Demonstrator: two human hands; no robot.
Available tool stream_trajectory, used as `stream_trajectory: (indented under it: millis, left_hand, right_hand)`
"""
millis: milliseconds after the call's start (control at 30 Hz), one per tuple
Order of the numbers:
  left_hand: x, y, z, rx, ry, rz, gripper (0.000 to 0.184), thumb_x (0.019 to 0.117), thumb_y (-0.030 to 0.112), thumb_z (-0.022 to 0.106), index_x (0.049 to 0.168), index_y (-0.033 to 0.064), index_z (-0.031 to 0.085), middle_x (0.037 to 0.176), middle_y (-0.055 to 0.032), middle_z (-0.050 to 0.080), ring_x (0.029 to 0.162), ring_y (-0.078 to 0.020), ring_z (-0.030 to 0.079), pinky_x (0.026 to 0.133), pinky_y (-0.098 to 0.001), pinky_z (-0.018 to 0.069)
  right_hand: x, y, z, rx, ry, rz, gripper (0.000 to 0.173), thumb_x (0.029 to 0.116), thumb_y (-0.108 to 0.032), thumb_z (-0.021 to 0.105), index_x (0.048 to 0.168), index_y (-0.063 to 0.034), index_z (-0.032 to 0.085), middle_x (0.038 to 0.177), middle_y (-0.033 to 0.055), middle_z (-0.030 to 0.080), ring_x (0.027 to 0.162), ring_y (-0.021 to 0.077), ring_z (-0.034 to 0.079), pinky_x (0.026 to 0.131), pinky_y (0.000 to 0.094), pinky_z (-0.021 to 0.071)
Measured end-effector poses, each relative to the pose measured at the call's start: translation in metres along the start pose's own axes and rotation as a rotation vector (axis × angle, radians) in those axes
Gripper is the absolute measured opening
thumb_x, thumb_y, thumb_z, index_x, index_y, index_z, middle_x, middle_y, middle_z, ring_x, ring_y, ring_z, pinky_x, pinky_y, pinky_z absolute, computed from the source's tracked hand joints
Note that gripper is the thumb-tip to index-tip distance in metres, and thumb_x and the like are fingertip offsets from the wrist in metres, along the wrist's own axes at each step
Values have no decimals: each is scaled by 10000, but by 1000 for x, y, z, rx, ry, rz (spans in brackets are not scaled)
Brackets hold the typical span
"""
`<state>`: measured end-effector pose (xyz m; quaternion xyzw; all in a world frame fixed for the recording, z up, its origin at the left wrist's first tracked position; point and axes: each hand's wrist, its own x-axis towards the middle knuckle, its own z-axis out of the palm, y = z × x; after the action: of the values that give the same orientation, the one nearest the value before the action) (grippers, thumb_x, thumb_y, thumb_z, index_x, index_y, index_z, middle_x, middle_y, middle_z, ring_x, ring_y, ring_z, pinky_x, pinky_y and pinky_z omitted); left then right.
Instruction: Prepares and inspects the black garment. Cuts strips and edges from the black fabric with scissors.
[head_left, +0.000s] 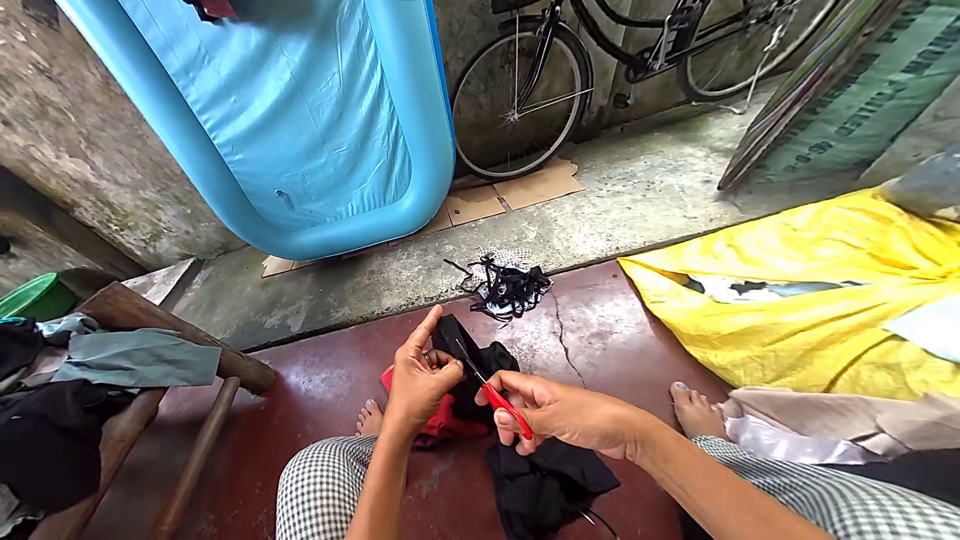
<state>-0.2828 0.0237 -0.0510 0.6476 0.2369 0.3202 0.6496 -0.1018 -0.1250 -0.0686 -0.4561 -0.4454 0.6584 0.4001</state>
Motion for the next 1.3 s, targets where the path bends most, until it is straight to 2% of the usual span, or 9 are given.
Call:
stream_trajectory:
  millis: [167,233,400,533,633,700,1033,1133,1300]
  left_hand:
    - [-1,3,0,1,11,34,908,763,-127,737,1527,302,497,1419,-68,556,717,-229,662,670,-393,621]
    - [-1,4,0,11,19,36,923,766,-120,735,1541,307,473,1390,-83,550,717,-231,658,664,-395,623]
    - [-2,4,0,54,-42,34,1026,757,-85,750,1585,383,365,1343,-86,534,705,-231,648,632,-397,622]
    - [-3,5,0,64,-61,49,1042,765,-81,745,1591,402,333,1420,-50,513,703,-224,647,624,-388,616]
    - [-2,3,0,44,-59,57,1031,758,-102,739,1582,386,358,1540,-10,430,674,-194,634,619,-362,605]
    - [-2,0,1,17,-74,55,1028,749,-121,738,1580,362,375,1589,-1,376,667,-186,635,620,-359,609]
    - [-2,-6,7,-34,-78,35,1017,743,-146,732,1585,313,393,1588,-33,388,658,-189,642,634,-358,609]
    - [-2,-8,7,-25,-71,35,999,746,-136,737,1576,314,410,1601,-16,370,662,-179,635,633,-350,603]
    - [-1,-15,9,-86,-46,4,992,748,-117,734,1581,306,399,1597,-25,373,697,-180,637,676,-373,605]
  right_hand:
    - [4,3,4,71,35,-53,311,973,-281,675,1239,-137,602,886,39,662,781,147,676,741,333,596]
    - [5,4,7,104,38,-65,288,986,-269,659,1231,-129,601,865,39,657,763,151,679,741,352,607]
    - [6,3,7,109,4,-60,343,991,-310,658,1273,-139,565,898,41,664,797,154,685,772,345,602]
    - [5,3,10,107,52,-64,363,981,-292,668,1289,-132,560,913,41,664,814,159,690,796,373,609]
    - [6,1,14,115,106,-85,319,976,-268,676,1245,-118,589,873,42,651,771,165,686,761,391,620]
    - [7,3,12,135,91,-87,329,981,-297,674,1247,-126,582,877,49,653,782,176,692,779,404,621]
    - [6,4,9,229,47,-95,344,999,-340,645,1252,-124,557,898,50,640,800,179,683,827,424,613]
    - [6,3,11,320,60,-71,320,1006,-343,642,1218,-112,580,866,48,636,760,175,680,800,435,622]
    - [4,-3,15,356,143,-60,263,988,-255,672,1175,-85,599,820,45,612,679,153,656,721,413,638]
